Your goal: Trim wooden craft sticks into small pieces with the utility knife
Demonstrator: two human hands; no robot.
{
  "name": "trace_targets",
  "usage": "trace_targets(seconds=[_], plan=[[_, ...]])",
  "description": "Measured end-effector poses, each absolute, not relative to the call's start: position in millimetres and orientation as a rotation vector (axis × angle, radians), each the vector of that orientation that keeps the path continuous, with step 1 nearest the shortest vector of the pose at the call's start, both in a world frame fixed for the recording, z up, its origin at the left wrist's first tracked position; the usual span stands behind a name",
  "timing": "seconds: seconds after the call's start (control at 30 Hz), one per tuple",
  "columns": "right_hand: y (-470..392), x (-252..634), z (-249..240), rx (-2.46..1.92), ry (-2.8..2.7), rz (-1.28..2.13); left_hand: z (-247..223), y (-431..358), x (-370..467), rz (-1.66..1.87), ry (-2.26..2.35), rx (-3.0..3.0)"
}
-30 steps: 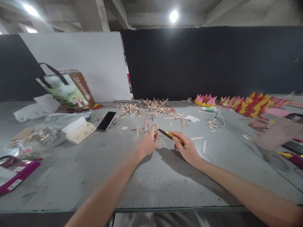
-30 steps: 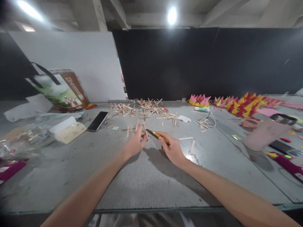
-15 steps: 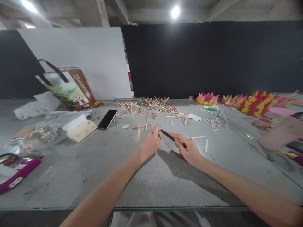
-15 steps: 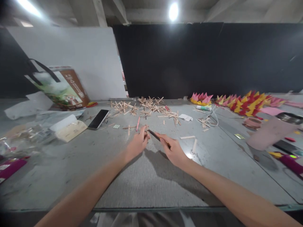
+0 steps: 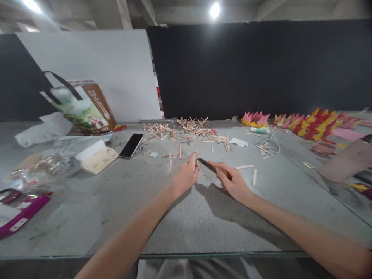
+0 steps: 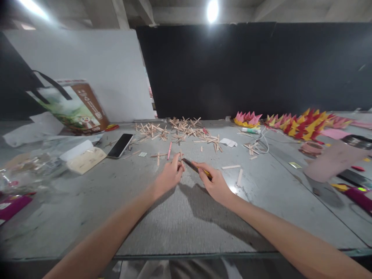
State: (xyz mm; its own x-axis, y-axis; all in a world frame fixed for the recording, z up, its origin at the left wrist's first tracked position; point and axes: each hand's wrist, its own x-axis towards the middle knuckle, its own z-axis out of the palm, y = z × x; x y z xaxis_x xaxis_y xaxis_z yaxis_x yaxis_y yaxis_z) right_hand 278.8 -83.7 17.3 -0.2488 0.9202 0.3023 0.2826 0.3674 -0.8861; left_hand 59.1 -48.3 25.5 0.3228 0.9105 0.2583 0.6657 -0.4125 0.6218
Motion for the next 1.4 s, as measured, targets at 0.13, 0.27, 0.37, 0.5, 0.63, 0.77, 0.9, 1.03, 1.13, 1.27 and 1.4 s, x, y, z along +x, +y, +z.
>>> trace_targets(seconds=[0.13, 0.27, 0.37, 0.5, 0.63, 0.77, 0.9, 1.03, 1.13, 1.27, 1.4], plan=[[-86, 278, 18, -1.046, -1.721, 0.932, 27, -49, 57, 0.787, 1.401, 2.25], [-90, 276, 19, -1.033, -1.694, 0.93, 28, -51, 59, 0.875, 1.384, 2.152], [-92, 277, 19, -1.038, -1.694, 0.937, 34, -54, 58, 0.791, 1.409, 2.225], [-94, 278, 16, -1.041, -1.683, 0.931, 36, -56, 55, 0.731, 1.418, 2.323], [-95, 278, 13, -1.042, -1.669, 0.93, 33, -54, 56, 0.787, 1.349, 2.231], [-96, 278, 13, -1.065, -1.669, 0.919, 36, -56, 55, 0.678, 1.4, 2.29], [-98, 278, 14, -1.088, -1.69, 0.889, 38, -58, 56, 0.632, 1.419, 2.358], [-100, 277, 13, -1.06, -1.68, 0.89, 34, -58, 58, 0.802, 1.319, 2.203], [-102, 277, 12, -1.058, -1.675, 0.885, 36, -58, 57, 0.756, 1.361, 2.296], [-101, 277, 10, -1.071, -1.666, 0.896, 39, -59, 56, 0.721, 1.379, 2.396], [-102, 277, 8, -1.047, -1.648, 0.911, 41, -61, 58, 0.745, 1.359, 2.221]])
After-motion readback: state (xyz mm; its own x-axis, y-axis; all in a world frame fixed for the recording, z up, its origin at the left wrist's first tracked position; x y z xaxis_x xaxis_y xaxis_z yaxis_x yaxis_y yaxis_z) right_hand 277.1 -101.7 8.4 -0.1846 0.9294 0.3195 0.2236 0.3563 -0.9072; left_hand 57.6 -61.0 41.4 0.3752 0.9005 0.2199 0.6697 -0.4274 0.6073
